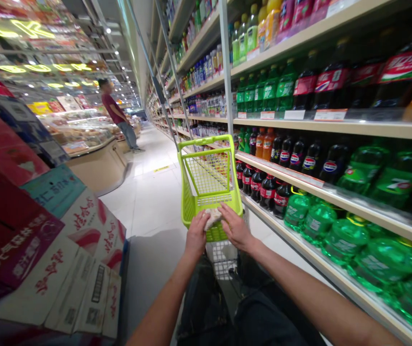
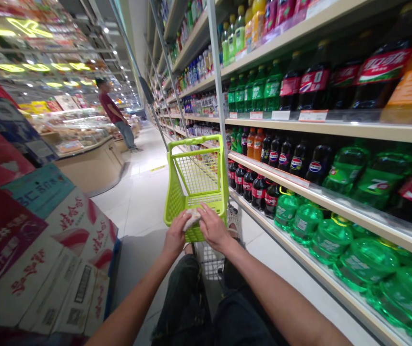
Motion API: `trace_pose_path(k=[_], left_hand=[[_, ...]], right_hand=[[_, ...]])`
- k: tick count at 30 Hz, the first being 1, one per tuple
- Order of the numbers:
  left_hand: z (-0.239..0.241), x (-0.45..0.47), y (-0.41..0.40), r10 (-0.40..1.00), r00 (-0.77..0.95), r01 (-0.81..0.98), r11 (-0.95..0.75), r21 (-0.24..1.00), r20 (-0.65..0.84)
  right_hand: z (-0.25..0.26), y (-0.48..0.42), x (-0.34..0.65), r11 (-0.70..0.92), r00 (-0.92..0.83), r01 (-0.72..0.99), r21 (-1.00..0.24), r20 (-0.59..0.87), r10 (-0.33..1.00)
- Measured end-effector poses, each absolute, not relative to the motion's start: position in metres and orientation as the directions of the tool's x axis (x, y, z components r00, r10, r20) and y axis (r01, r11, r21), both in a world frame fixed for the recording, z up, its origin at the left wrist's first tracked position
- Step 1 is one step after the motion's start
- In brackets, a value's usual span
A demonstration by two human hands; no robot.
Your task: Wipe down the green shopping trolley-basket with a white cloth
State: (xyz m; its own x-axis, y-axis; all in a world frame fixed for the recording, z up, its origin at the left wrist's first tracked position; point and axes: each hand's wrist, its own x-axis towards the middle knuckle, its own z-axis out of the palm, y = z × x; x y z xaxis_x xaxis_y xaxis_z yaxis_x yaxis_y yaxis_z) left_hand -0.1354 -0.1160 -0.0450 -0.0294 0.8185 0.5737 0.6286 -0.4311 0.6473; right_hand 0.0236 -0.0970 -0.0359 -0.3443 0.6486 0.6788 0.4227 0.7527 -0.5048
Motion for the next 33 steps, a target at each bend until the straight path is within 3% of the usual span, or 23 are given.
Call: trace_pose_path(k=[2, 4, 6, 8, 10, 12, 16, 19, 22, 25, 33], left_hand=[[-0.037, -0.128, -0.124, 0.875, -0.177, 0.361, -0.369, 0.856, 0.452], [-0.027, -0.110, -0.135, 0.941, -0.246, -0.036, -0.247, 0.968, 0.231], [-0.016, -0.093, -0.146, 0.989, -0.146, -0.419, -0.086, 0.904, 0.026], [-0.006, -0.082, -0.156, 0.999, 0.022, -0.628, 0.051, 0.776, -0.047], [-0.003, -0.082, -0.161, 0.986, 0.148, -0.656, 0.156, 0.739, -0.076], [-0.008, -0.090, -0.162, 0.978, 0.139, -0.568, 0.206, 0.797, -0.154], [-0.034, -0.114, -0.154, 0.930, -0.252, -0.353, 0.171, 0.920, -0.269], [-0.052, -0.128, -0.149, 0.846, -0.415, -0.357, 0.189, 0.915, -0.336], [-0.062, -0.138, -0.150, 0.822, -0.401, -0.440, 0.215, 0.872, -0.405], [-0.066, -0.148, -0.154, 0.793, -0.388, -0.505, 0.244, 0.828, -0.470], [-0.065, -0.174, -0.164, 0.731, -0.443, -0.551, 0.234, 0.801, -0.518]], right_hand=[[-0.034, -0.117, 0.007, 0.748, -0.353, 0.335, -0.573, 0.659, 0.664], [-0.035, -0.130, -0.005, 0.699, -0.304, 0.311, -0.644, 0.629, 0.715], [-0.038, -0.135, -0.009, 0.671, -0.270, 0.320, -0.669, 0.614, 0.742], [-0.043, -0.133, -0.005, 0.688, -0.283, 0.332, -0.645, 0.628, 0.725], [-0.046, -0.127, 0.006, 0.719, -0.305, 0.341, -0.605, 0.652, 0.694], [-0.045, -0.120, 0.020, 0.747, -0.297, 0.359, -0.559, 0.690, 0.660], [-0.035, -0.104, 0.047, 0.808, -0.187, 0.454, -0.375, 0.847, 0.498], [-0.049, -0.096, 0.053, 0.863, -0.286, 0.467, -0.193, 0.890, 0.354], [-0.091, -0.098, 0.045, 0.909, -0.507, 0.415, -0.048, 0.817, 0.274], [-0.122, -0.107, 0.026, 0.897, -0.620, 0.442, 0.007, 0.726, 0.300], [-0.060, -0.098, -0.068, 0.948, -0.759, 0.297, 0.113, 0.630, 0.162]])
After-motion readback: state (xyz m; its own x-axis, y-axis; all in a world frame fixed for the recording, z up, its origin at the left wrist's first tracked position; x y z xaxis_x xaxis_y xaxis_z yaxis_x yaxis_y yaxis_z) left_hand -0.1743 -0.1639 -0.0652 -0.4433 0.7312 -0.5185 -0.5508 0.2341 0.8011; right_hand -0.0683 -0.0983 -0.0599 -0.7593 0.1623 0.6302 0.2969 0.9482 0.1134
